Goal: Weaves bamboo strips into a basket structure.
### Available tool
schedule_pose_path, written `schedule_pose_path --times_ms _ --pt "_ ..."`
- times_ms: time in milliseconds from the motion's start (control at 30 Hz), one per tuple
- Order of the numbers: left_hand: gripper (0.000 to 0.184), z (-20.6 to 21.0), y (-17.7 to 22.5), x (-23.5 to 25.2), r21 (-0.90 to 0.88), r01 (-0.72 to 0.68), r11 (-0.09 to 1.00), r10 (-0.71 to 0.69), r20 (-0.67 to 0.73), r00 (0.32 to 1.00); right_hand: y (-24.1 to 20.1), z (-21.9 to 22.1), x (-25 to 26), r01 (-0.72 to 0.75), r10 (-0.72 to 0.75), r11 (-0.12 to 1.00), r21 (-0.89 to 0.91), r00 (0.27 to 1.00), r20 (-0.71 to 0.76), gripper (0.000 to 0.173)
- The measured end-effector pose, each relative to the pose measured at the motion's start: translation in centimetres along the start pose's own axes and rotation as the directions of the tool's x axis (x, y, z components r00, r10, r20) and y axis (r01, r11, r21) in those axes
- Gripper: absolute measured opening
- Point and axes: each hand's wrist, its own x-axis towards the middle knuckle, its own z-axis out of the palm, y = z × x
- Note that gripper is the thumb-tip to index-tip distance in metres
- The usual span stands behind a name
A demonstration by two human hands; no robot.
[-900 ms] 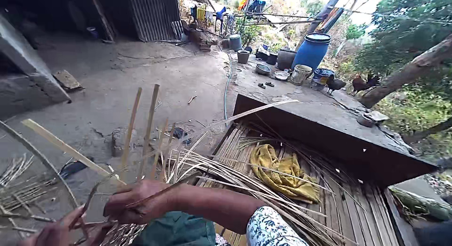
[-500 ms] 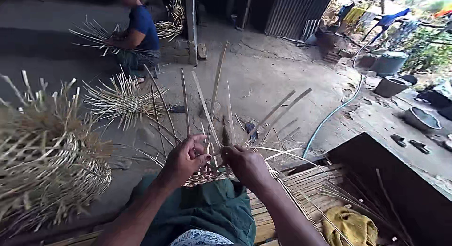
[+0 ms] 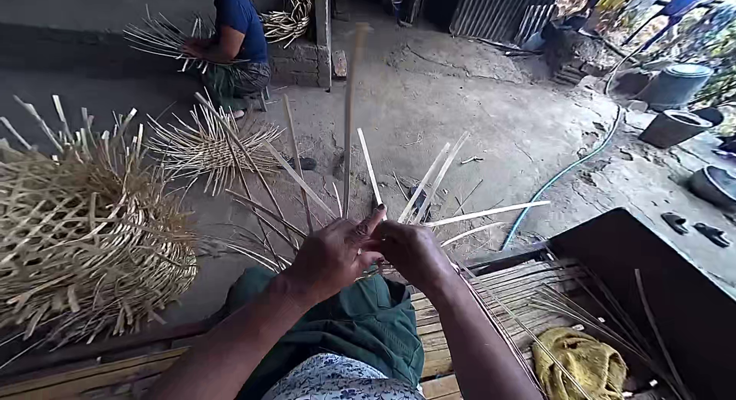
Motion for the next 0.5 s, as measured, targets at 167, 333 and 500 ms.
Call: schedule_pose_path --times_ms 167,333,500 --pt "0.041 0.6 -1.4 1.2 0.103 0.074 0.992 -0.080 0.047 0.996 1.2 2.1 -1.1 0.126 -0.155 0.987 -0.104 0.917 -0.367 0.019" --pt "0.023 1.4 -0.7 0.7 0.043 0.134 0.990 -0.131 -0.067 0.989 0.8 3.4 -1.7 -0.092 -0.043 0.943 -0.319 0.919 -0.392 0.026" --pt "0.025 1.6 -0.3 0.4 -0.022 0.154 0.988 -0.155 -0.078 0.985 -0.7 2.4 -1.3 -0.092 0.022 0.974 -0.207 0.947 -0.320 0.017"
